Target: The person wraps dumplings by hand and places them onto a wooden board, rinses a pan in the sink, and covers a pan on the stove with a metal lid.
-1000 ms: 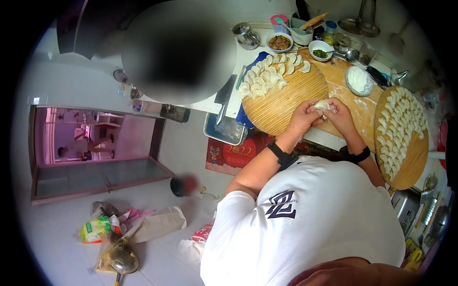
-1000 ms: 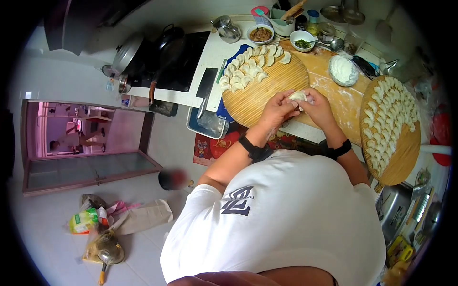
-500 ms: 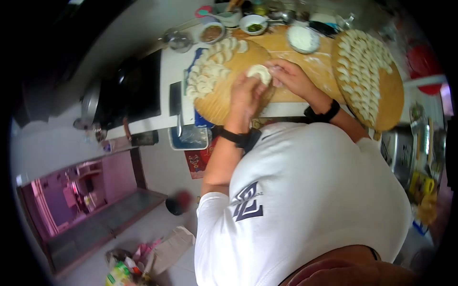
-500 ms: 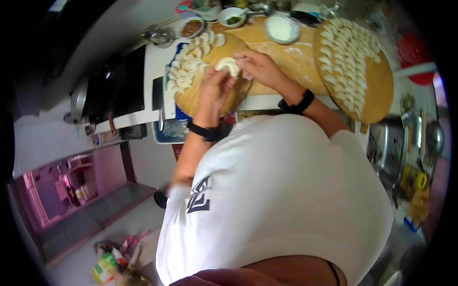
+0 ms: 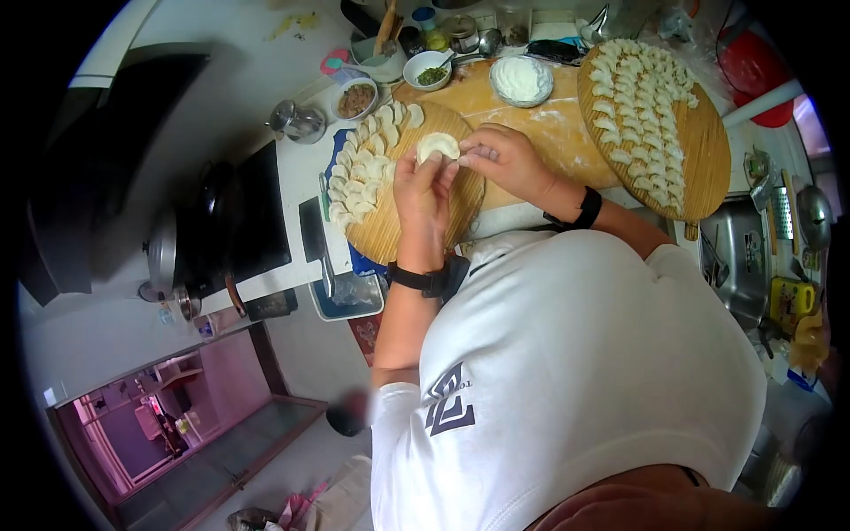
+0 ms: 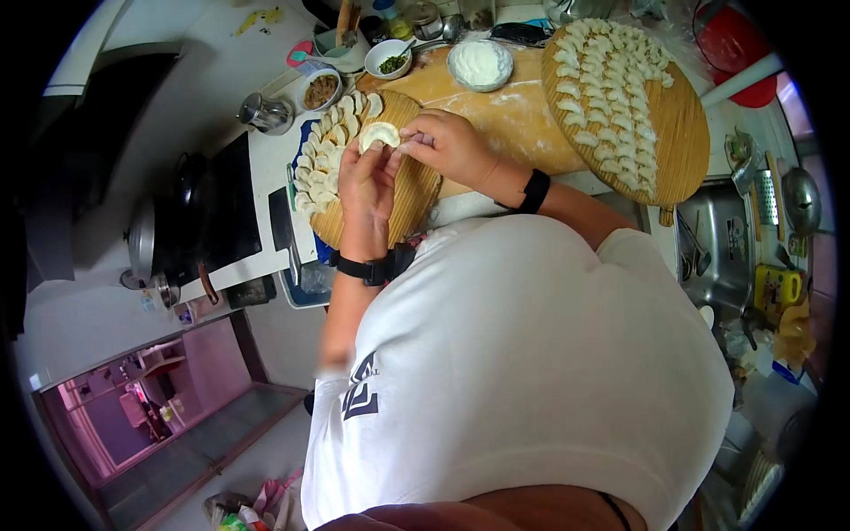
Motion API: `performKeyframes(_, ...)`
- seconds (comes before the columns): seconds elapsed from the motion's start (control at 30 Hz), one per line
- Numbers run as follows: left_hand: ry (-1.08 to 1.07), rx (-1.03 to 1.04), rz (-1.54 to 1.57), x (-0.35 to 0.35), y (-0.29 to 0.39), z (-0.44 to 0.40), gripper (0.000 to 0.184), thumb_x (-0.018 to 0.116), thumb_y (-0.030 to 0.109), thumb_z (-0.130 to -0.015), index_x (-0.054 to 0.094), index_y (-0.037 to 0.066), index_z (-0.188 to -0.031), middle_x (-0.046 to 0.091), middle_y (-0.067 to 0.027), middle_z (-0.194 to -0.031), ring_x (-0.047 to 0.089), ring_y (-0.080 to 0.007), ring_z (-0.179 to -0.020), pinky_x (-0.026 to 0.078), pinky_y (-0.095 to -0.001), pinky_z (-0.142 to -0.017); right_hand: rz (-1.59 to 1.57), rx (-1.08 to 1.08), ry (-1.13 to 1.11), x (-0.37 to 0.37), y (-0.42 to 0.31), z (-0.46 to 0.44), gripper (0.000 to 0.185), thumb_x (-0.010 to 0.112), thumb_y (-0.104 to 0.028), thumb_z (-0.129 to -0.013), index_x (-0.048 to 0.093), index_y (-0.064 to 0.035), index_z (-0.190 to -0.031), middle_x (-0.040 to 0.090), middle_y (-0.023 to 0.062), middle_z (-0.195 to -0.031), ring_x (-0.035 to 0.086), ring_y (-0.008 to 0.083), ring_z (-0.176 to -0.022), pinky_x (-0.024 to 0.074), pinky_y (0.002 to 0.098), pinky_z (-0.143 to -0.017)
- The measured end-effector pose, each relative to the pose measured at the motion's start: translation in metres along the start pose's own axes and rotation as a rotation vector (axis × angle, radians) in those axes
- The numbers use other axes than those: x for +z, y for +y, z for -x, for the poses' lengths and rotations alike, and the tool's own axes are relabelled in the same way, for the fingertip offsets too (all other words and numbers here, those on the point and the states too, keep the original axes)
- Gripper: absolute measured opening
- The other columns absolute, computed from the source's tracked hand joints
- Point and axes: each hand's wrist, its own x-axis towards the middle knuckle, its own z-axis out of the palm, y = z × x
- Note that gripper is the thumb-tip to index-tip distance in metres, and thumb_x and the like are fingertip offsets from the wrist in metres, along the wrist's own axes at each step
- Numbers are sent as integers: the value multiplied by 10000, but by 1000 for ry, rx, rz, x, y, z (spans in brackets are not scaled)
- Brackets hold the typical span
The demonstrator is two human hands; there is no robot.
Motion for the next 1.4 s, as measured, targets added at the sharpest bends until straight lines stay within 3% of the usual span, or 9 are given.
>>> performKeyframes(0.1,8,40,-79,0,-1,0,251,581,-16,-869,509,42,-1102,624,-96,-998,637,-188,-863,569,-309,-740,53,-36,13,-1,-3,-2,165,693,-121,-791,641,-15,-907,601,115,-782,614,215,-688,497,305,-626)
performKeyframes(0.43,7,71,-105,2,-4,2,257,596,-32,-857,517,43,-1090,627,-98,-989,647,-198,-837,583,-300,-707,156,-155,20,4,3,-6,134,670,-118,-780,616,-18,-851,599,128,-736,595,285,-662,474,358,-583)
performKeyframes(0.57,4,48,-85,4,-2,5,253,585,-24,-867,517,40,-1101,628,-96,-991,644,-201,-856,582,-319,-731,165,-181,18,3,5,-6,138,667,-121,-787,608,-12,-847,603,130,-741,601,281,-668,480,356,-595)
performKeyframes(0.87,-22,16,-38,-10,-4,2,242,568,-16,-878,520,32,-1110,626,-107,-1010,645,-209,-864,583,-344,-752,-97,51,-25,-4,14,-4,162,661,-128,-833,648,-16,-949,646,120,-838,633,225,-725,502,306,-676)
performKeyframes(1.4,-92,-91,-100,2,-6,4,219,574,-13,-878,536,39,-1087,628,-106,-1015,645,-202,-856,589,-337,-736,121,-156,-92,-10,13,-8,149,647,-121,-820,606,-26,-927,610,117,-828,599,247,-745,478,328,-668)
